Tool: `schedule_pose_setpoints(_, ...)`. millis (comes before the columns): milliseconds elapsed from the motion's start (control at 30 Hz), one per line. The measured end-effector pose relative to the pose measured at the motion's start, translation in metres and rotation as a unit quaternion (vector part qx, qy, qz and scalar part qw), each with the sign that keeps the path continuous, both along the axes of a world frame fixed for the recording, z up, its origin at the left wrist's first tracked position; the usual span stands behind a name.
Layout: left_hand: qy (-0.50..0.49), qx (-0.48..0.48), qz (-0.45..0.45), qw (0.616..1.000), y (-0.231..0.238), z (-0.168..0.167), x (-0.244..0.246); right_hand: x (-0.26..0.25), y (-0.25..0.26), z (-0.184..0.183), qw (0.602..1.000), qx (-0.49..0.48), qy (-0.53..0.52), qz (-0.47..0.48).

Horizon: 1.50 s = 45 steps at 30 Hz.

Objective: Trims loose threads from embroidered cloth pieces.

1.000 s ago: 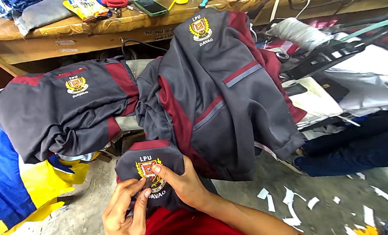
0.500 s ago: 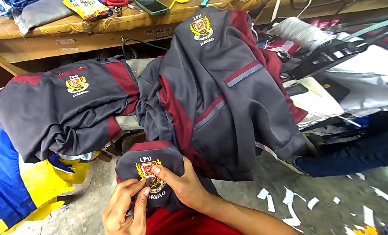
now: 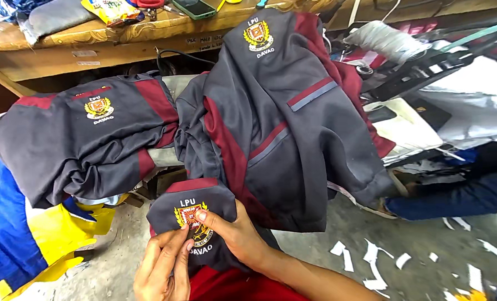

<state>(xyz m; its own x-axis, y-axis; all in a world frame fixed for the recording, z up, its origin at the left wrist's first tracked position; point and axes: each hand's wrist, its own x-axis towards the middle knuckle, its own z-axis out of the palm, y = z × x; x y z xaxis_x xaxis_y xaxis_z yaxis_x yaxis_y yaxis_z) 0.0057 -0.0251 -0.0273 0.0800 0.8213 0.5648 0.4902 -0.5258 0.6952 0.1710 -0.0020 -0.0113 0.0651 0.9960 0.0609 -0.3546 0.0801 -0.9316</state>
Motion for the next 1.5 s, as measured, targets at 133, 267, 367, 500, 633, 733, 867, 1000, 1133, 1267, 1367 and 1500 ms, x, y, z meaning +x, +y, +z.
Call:
schedule_pose_setpoints(133, -0.006, 0.002, -0.008, 1.000, 0.000, -0.001, 0.000, 0.000, -0.001, -0.001, 1.000, 0.010, -0.011, -0.006)
schedule_pose_setpoints(267, -0.013, 0.002, -0.016, 1.000, 0.001, -0.002, -0.001, 0.000, -0.001, -0.002, 1.000, 0.018, -0.006, -0.005)
schedule_pose_setpoints(367, -0.007, 0.002, -0.020, 1.000, 0.000, -0.001, -0.002, 0.001, -0.001, -0.002, 1.000, 0.025, -0.003, 0.004)
schedule_pose_setpoints(500, -0.020, -0.002, -0.028, 0.999, 0.001, -0.002, -0.003, 0.002, 0.000, -0.003, 0.999, 0.029, 0.009, 0.016)
schedule_pose_setpoints(633, -0.051, -0.015, -0.033, 0.998, 0.003, -0.004, -0.004, 0.003, 0.001, -0.001, 1.000, 0.008, 0.011, 0.019)
schedule_pose_setpoints(733, -0.057, -0.021, -0.031, 0.998, 0.002, -0.004, -0.007, 0.002, 0.002, -0.001, 1.000, 0.005, 0.008, 0.007)
schedule_pose_setpoints(867, -0.020, -0.032, -0.023, 0.999, -0.005, 0.003, -0.006, 0.002, 0.002, -0.003, 1.000, 0.021, -0.018, -0.005)
schedule_pose_setpoints(1000, -0.003, -0.036, -0.023, 0.999, -0.006, 0.006, -0.005, 0.002, 0.002, -0.003, 0.999, 0.032, -0.031, -0.004)
schedule_pose_setpoints(1133, -0.008, -0.041, -0.027, 0.999, -0.005, 0.006, -0.005, 0.003, 0.002, -0.003, 0.999, 0.037, -0.031, -0.002)
schedule_pose_setpoints(1267, -0.007, -0.048, -0.028, 0.998, -0.006, 0.007, -0.005, 0.003, 0.001, -0.003, 0.998, 0.043, -0.038, -0.002)
schedule_pose_setpoints(1367, -0.004, -0.051, -0.027, 0.998, -0.006, 0.009, -0.004, 0.002, 0.001, -0.003, 0.997, 0.058, -0.051, -0.009)
schedule_pose_setpoints(1500, 0.006, -0.049, -0.021, 0.999, -0.007, 0.011, -0.003, 0.001, 0.000, -0.002, 0.995, 0.068, -0.071, -0.016)
